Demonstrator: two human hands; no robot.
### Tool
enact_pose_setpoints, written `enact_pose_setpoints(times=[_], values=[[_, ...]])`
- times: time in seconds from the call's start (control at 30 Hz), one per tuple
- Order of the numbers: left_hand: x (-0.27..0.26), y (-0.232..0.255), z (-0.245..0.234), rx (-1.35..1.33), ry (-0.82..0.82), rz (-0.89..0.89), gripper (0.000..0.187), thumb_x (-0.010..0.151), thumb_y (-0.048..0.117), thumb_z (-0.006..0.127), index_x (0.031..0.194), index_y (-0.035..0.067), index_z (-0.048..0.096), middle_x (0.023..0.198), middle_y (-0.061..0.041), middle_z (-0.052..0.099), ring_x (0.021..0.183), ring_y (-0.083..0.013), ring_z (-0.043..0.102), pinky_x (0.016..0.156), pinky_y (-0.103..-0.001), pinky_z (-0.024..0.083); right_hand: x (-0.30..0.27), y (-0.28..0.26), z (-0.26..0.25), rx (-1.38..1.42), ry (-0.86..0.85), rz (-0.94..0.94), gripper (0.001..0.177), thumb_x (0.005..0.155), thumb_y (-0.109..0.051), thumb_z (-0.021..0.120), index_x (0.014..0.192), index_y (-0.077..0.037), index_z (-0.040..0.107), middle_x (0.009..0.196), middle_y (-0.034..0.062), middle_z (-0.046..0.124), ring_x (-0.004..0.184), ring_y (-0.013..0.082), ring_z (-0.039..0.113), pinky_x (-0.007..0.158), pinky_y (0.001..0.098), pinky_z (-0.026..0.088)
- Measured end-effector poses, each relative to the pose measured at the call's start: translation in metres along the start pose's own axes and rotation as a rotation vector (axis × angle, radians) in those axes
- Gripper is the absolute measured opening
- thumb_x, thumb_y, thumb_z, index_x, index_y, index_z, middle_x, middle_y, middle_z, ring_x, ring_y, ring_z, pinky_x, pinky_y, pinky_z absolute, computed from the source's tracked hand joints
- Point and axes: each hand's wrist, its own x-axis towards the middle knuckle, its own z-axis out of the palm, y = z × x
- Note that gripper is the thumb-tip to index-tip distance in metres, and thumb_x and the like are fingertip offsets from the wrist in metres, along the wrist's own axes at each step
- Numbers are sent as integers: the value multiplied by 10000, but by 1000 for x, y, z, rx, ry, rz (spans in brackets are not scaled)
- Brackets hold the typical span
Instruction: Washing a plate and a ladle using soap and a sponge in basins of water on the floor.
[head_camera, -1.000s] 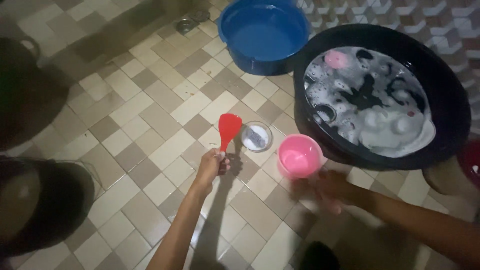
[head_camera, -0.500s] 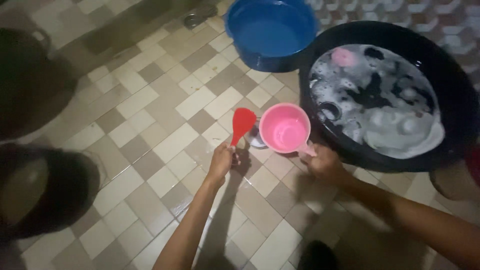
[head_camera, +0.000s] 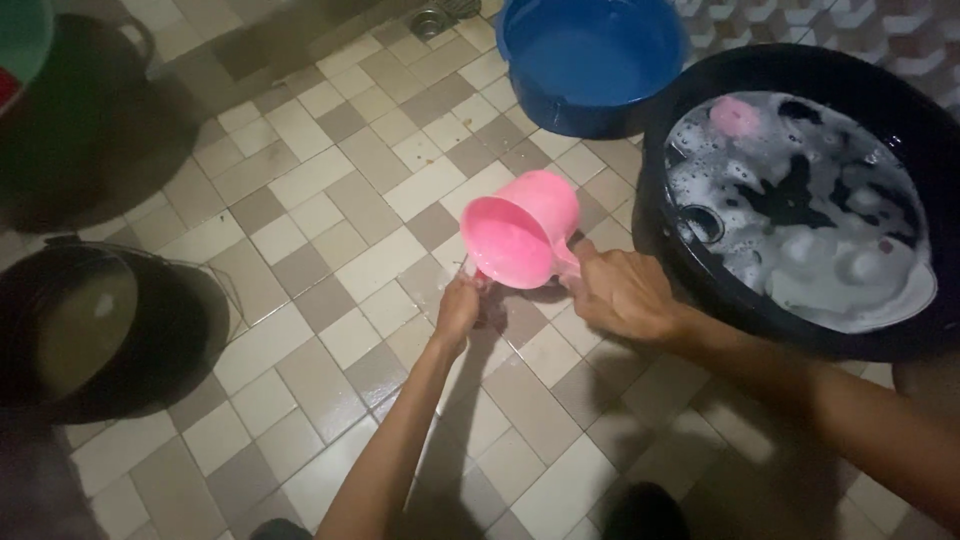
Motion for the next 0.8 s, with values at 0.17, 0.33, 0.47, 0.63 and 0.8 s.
enact_pose_setpoints(times=[0.17,0.33,0.47,0.63,0.8], values=[[1,-4,-8,224,102,-8,316,1007,295,424,976,47,618,766,-84,632,640,-231,627,610,-428,512,23,25,13,4,60,-64,472,927,-362,564,1162,48,573,759,207,715,644,364,729,582,498,584],[-2,-10,-17,412,213,88,381,1005,370,476,987,43,671,851,-149,708,781,-282,685,730,-463,512,29,20,-3,-36,145,-10,528,838,-288,615,1227,66,561,710,218,702,590,367,716,529,500,569],[-7,-18,-21,452,171,235,351,1002,369,514,969,50,656,872,-171,721,833,-316,700,767,-459,516,30,20,-9,-92,218,-24,575,884,-336,607,1298,59,552,680,230,698,555,387,702,500,508,552],[-8,-26,-21,513,164,273,310,1000,367,546,989,74,647,842,-153,721,800,-311,691,750,-450,514,33,15,-14,-121,204,19,557,940,-362,596,1305,57,561,707,223,702,564,377,710,503,503,562],[-9,-29,-24,434,70,125,266,994,336,532,1020,99,651,851,-161,731,825,-362,728,754,-468,537,29,22,-3,0,109,109,565,889,-282,635,1360,17,543,739,220,720,599,356,717,543,485,573]])
